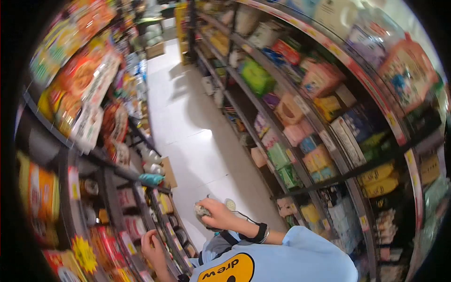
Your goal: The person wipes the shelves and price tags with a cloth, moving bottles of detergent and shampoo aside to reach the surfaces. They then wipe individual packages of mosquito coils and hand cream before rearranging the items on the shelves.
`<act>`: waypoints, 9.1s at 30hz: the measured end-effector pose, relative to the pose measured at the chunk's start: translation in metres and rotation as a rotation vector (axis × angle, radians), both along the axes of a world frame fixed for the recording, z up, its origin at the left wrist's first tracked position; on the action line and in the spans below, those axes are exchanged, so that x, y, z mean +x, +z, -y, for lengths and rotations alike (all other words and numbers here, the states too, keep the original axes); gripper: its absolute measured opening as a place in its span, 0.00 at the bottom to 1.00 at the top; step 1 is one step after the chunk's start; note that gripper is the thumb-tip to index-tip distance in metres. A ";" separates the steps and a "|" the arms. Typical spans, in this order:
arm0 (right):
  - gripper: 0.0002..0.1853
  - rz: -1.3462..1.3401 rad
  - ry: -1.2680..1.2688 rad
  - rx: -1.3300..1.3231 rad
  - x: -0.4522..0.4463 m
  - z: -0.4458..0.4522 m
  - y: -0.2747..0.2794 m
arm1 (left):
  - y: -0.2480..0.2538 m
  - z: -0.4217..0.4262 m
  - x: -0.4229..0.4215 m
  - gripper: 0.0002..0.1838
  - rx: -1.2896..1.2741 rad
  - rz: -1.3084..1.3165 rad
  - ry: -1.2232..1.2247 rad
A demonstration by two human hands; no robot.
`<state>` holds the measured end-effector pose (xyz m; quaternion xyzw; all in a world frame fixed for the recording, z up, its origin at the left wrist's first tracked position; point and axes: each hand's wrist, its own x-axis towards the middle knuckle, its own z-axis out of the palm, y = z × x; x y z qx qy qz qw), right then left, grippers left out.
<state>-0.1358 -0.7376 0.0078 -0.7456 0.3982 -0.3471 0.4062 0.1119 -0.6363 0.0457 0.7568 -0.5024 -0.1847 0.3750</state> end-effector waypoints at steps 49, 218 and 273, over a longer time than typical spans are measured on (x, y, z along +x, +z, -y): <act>0.18 -0.730 -1.411 -0.779 -0.323 0.392 0.018 | 0.008 0.620 -0.450 0.18 -0.387 -0.165 -1.701; 0.21 -0.640 -2.000 -0.290 -0.242 0.613 0.011 | -0.072 0.886 -0.352 0.09 0.161 0.045 -1.896; 0.19 -0.788 -1.748 -0.198 -0.169 0.929 0.013 | -0.068 1.178 -0.315 0.11 0.242 0.140 -1.940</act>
